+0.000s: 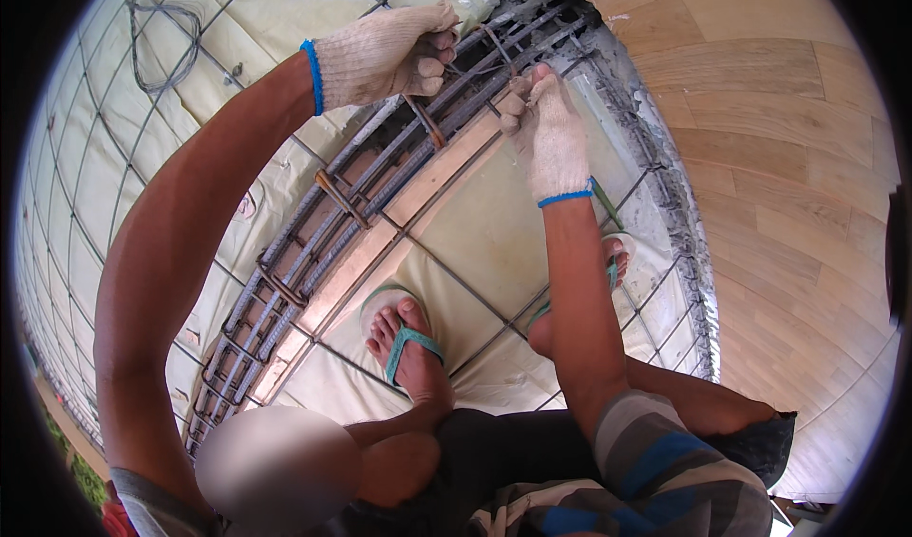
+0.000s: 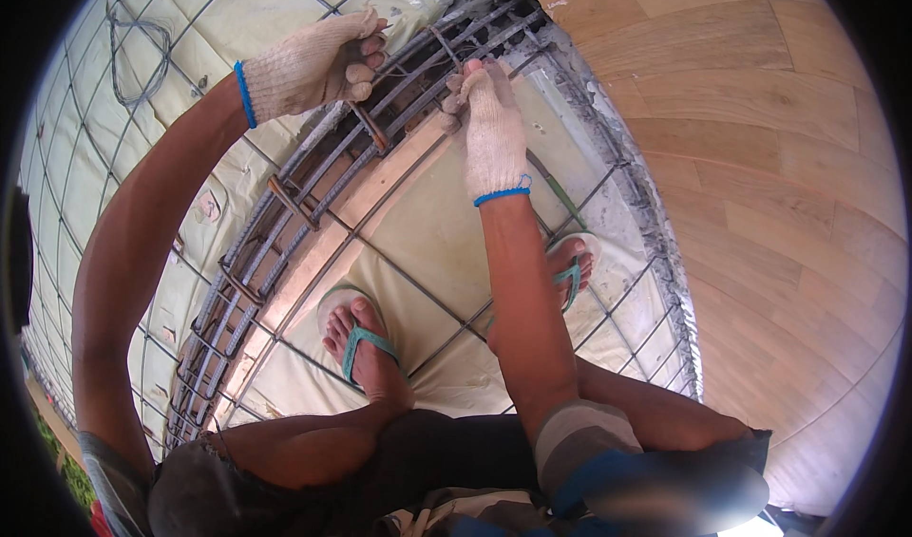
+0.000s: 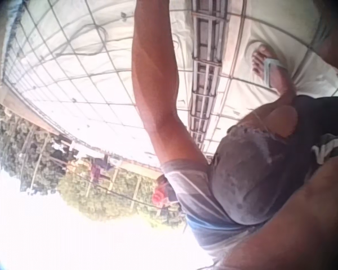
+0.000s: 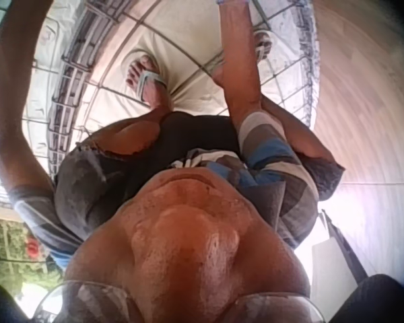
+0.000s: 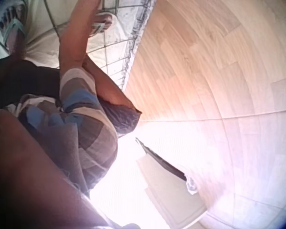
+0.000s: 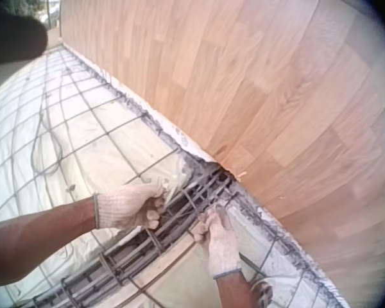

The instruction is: The person is installing rebar on a construction site. They are using pliers to cut and bend the rebar, securing it to the existing structure. The person is wearing gloves and flip-flops, and the camera is mounted on their head, providing a first-person view of the task.

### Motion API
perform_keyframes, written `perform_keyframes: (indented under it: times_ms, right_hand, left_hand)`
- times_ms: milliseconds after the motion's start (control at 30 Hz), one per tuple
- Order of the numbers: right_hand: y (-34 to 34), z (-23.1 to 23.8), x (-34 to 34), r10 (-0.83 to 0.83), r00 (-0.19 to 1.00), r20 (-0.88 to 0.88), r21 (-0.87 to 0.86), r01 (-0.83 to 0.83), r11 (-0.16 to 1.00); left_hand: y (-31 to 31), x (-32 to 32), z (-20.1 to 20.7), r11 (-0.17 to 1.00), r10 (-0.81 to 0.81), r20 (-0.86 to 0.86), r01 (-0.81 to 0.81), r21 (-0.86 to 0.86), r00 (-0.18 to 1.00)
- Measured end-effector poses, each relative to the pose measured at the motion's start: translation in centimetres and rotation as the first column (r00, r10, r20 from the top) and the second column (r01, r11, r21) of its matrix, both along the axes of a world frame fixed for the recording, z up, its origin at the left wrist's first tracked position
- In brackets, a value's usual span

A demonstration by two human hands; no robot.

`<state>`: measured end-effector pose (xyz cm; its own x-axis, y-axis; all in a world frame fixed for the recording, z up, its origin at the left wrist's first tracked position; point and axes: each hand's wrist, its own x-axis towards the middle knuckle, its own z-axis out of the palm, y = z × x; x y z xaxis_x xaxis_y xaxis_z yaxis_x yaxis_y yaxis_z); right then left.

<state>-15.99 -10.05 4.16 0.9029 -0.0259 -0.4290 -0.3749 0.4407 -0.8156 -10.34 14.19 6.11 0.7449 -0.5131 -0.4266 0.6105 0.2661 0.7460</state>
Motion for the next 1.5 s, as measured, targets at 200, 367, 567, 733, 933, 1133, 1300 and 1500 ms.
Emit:
perform_keyframes:
  times_ms: [200,367,567,733,933,1133,1300,1500]
  right_hand:
    - [0.6,-0.3,0.1,0.155,0.988,-0.012,0.117,-0.153,0.981]
    - [0.7,0.8,0.2,0.333,0.943,-0.021,-0.134,-0.332,0.934]
    - [0.3,1.5,0.2,0.267,0.962,0.054,0.109,-0.272,0.956]
    - [-0.4,0.6,0.8,0.089,0.988,0.128,0.21,-0.115,0.971]
    - [-0.4,0.2,0.7,-0.004,0.999,0.042,0.376,-0.012,0.927]
    - [0.7,1.1,-0.9,0.026,0.998,0.053,0.337,-0.042,0.94]
    - [0.1,0.9,0.0,-0.056,0.991,0.125,0.106,0.043,0.993]
    - [-2.3,1.1,5.3,-0.135,0.972,0.193,-0.36,0.199,0.911]
  left_hand:
    - [-0.6,-0.1,1.3,0.999,-0.046,-0.027,0.047,0.022,0.999]
    - [0.5,0.1,1.9,0.978,-0.181,0.011,0.178,0.11,0.983]
    - [0.3,-0.2,1.6,0.995,-0.034,-0.016,0.035,0.098,0.999]
    - [-1.1,0.0,1.1,0.996,0.088,0.022,-0.088,0.017,0.996]
    - [-2.9,0.2,1.8,0.983,0.172,0.093,-0.177,0.051,0.981]
    - [-2.2,-0.2,1.0,0.974,0.222,0.095,-0.225,0.025,0.97]
    - [-1.7,-0.3,-0.2,0.941,0.027,0.264,-0.114,0.32,0.964]
    - [0.9,-0.2,-1.9,0.805,-0.149,0.242,-0.024,0.592,0.959]
